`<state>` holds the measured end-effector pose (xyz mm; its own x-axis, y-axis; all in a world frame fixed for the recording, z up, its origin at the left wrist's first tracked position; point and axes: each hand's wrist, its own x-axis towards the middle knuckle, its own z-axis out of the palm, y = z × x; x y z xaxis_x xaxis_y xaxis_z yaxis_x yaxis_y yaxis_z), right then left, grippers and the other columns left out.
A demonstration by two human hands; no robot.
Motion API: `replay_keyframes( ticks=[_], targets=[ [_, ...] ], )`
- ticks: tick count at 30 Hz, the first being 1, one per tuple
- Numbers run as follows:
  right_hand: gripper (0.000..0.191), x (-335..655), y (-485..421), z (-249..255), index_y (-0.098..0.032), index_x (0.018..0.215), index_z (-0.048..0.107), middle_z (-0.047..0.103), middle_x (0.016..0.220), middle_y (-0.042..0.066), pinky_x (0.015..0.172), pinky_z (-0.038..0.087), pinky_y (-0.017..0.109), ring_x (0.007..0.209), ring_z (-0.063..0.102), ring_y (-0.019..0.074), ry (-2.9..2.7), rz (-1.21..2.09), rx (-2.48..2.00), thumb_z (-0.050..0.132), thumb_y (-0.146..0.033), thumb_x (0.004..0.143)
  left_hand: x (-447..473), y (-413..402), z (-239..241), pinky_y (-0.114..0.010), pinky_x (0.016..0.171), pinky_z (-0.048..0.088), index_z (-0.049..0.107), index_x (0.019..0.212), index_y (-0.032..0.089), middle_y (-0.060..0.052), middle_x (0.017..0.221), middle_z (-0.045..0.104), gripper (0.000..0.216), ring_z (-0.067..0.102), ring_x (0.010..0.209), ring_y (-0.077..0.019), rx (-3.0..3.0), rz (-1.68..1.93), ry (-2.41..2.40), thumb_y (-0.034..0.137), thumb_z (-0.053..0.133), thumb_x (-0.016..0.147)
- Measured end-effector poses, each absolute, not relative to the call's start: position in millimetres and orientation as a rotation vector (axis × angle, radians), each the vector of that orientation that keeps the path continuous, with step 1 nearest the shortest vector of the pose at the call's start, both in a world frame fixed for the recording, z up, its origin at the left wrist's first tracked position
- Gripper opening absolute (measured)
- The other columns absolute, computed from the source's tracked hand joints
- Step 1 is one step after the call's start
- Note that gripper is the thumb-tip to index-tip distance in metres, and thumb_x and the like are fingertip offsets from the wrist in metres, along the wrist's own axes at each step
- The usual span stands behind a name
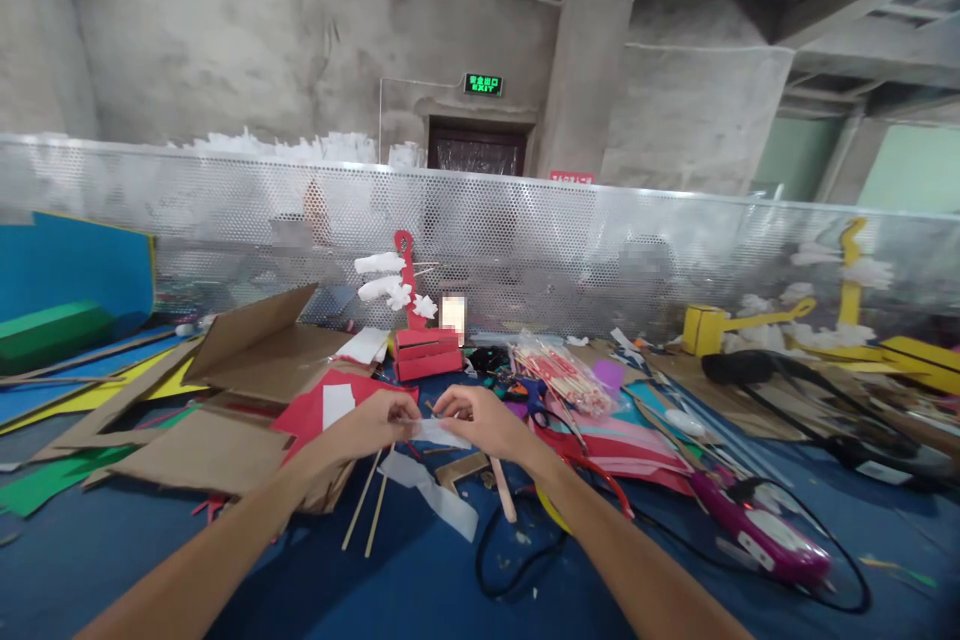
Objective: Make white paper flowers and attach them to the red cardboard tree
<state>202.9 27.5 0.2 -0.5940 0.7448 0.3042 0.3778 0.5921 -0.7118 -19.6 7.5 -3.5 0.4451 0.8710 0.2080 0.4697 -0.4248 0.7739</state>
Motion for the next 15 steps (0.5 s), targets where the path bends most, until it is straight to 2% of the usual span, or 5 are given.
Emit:
replay_keyframes(
  ticks=[4, 9, 12, 15],
  targets=[
    [0.019, 204, 21, 6, -0.017, 0.098, 0.063, 0.067, 0.086, 0.005, 0.066, 0.045, 0.024, 0.071, 0.06, 0.014, -2.257, 0.774, -0.883, 0.06, -0.025, 0.08, -20, 10, -7, -0.022, 0.055, 0.036, 0.061, 0.078, 0.014, 0.0, 0.064, 0.055, 0.026, 0.049, 0.059, -0.0134, 2.061, 0.816, 1.121, 0.04, 0.06, 0.075],
    [0.049, 200, 6, 10, -0.024, 0.112, 0.054, 0.064, 0.091, 0.001, 0.07, 0.042, 0.025, 0.081, 0.059, 0.0166, -2.309, 0.744, -0.877, 0.074, -0.033, 0.069, -17, 13, -14, -0.021, 0.054, 0.035, 0.057, 0.08, 0.014, 0.001, 0.063, 0.054, 0.025, 0.048, 0.056, -0.0116, 1.981, 0.816, 1.028, 0.039, 0.061, 0.075],
    [0.036, 195, 0, 9, -0.024, 0.108, 0.053, 0.061, 0.079, -0.002, 0.066, 0.04, 0.023, 0.072, 0.057, 0.0138, -2.334, 0.739, -0.863, 0.067, -0.032, 0.076, -15, 12, -14, -0.022, 0.055, 0.036, 0.056, 0.08, 0.014, 0.003, 0.062, 0.053, 0.026, 0.048, 0.057, -0.0116, 1.947, 0.813, 0.985, 0.038, 0.063, 0.074],
    [0.021, 192, -1, 7, -0.022, 0.103, 0.054, 0.06, 0.076, -0.002, 0.064, 0.039, 0.022, 0.068, 0.056, 0.0127, -2.327, 0.73, -0.836, 0.058, -0.028, 0.082, -15, 11, -13, -0.023, 0.056, 0.036, 0.059, 0.082, 0.013, 0.002, 0.064, 0.054, 0.025, 0.049, 0.059, -0.0127, 1.991, 0.813, 1.013, 0.037, 0.063, 0.073]
  ],
)
